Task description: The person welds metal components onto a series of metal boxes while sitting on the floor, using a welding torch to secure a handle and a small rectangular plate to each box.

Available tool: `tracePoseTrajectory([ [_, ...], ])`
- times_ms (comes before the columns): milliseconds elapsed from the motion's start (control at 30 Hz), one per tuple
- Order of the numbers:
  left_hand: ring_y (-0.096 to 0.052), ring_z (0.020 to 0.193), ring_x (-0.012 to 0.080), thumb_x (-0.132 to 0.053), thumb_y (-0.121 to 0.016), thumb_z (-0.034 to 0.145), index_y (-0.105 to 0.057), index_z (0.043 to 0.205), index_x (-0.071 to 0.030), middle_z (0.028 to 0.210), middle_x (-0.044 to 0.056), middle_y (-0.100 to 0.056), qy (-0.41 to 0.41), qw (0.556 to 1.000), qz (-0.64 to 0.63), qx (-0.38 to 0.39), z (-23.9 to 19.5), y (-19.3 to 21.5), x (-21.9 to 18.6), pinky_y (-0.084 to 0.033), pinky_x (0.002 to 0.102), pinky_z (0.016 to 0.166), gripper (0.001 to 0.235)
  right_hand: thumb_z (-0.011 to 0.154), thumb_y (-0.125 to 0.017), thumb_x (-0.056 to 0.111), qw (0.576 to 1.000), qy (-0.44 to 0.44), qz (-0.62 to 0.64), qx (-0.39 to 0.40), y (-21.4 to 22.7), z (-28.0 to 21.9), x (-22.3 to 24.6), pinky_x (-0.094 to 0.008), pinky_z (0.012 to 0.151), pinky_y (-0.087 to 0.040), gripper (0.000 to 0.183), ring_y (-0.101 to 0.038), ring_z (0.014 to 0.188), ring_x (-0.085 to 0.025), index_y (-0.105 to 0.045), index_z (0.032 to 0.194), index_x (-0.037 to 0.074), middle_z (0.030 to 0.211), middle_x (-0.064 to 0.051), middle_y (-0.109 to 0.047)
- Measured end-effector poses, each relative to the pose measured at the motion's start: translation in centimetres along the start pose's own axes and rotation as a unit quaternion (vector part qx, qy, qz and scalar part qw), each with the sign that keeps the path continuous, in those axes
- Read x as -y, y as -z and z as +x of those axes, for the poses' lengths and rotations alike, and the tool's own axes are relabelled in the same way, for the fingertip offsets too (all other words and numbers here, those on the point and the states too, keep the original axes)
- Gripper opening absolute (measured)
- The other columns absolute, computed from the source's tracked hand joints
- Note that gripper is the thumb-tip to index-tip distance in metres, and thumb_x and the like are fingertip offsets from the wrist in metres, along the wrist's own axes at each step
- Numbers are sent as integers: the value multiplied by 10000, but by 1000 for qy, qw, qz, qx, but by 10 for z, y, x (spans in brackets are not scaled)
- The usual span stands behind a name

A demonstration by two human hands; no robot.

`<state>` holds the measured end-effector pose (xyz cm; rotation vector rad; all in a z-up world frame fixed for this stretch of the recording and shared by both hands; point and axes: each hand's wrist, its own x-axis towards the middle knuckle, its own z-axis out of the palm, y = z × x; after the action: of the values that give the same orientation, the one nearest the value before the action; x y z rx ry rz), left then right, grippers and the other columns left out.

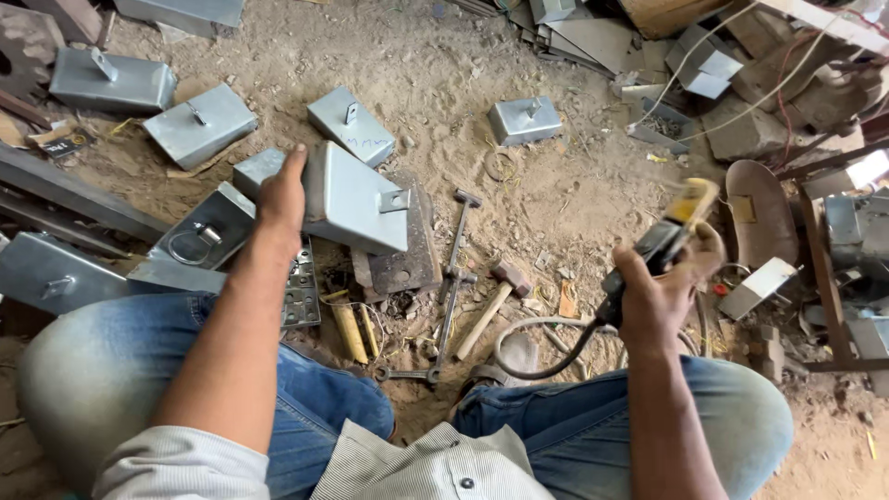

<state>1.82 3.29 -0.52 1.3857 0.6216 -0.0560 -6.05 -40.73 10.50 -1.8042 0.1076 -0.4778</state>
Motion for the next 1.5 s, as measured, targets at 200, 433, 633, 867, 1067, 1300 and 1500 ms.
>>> tracePoseTrajectory([
  [200, -605, 1212, 261, -847, -550, 785, -593, 1354, -16, 1292, 144, -654, 14, 999, -32, -37, 4, -12, 17, -449, 385, 1016, 1008, 876, -790, 173, 986, -10, -145, 77, -13, 0, -13, -305, 716, -602, 468, -639, 799, -147, -536, 1242, 32, 983, -73, -606],
  [433, -678, 1097, 299, -839, -626, 698, -680, 1185, 60, 1173, 191, -701, 35, 994, -63, -83, -5, -24, 13, -556, 411, 947, 1024, 821, -810, 239, 990, -9, -108, 94, -28, -10, -12, -292, 647, -586, 493, -602, 719, -122, -448, 1120, 91, 870, -22, -532],
  [633, -660, 1029, 272, -796, -692, 703, -717, 1086, 64, 1100, 158, -715, 29, 990, -73, -119, -8, -27, 7, -531, 404, 890, 942, 812, -800, 323, 975, 70, -147, 150, -40, -23, 6, -305, 650, -602, 497, -602, 702, -117, -463, 1092, 88, 846, -17, -539],
  [867, -656, 971, 248, -770, -699, 724, -749, 992, 36, 1037, 133, -724, 23, 988, -75, -132, -15, -31, 4, -534, 389, 839, 851, 811, -798, 327, 963, 165, -74, 200, -47, -54, 18, -246, 511, -519, 442, -535, 571, -71, -543, 1071, 78, 737, 20, -522],
  [1067, -663, 945, 248, -776, -665, 757, -740, 969, 52, 1015, 143, -719, 24, 990, -55, -131, -18, -32, 1, -556, 380, 780, 858, 806, -814, 276, 943, 190, -107, 252, -56, -91, 20, -213, 454, -547, 497, -587, 489, -46, -563, 1151, 22, 644, 42, -592],
  [1300, -691, 971, 247, -764, -607, 792, -734, 1011, 27, 1016, 150, -711, 8, 992, -54, -112, -20, -34, 3, -587, 377, 809, 831, 839, -799, 282, 931, 210, -137, 264, -70, -87, 12, -251, 485, -564, 605, -674, 493, -50, -548, 1282, -45, 633, 29, -658],
  [1500, -690, 989, 275, -754, -613, 808, -719, 1004, 55, 1031, 172, -710, 14, 991, -51, -126, -18, -32, 5, -591, 401, 825, 838, 792, -787, 244, 924, 188, -163, 290, -74, -93, 16, -243, 493, -610, 660, -692, 533, -70, -510, 1298, -78, 659, 7, -672],
])
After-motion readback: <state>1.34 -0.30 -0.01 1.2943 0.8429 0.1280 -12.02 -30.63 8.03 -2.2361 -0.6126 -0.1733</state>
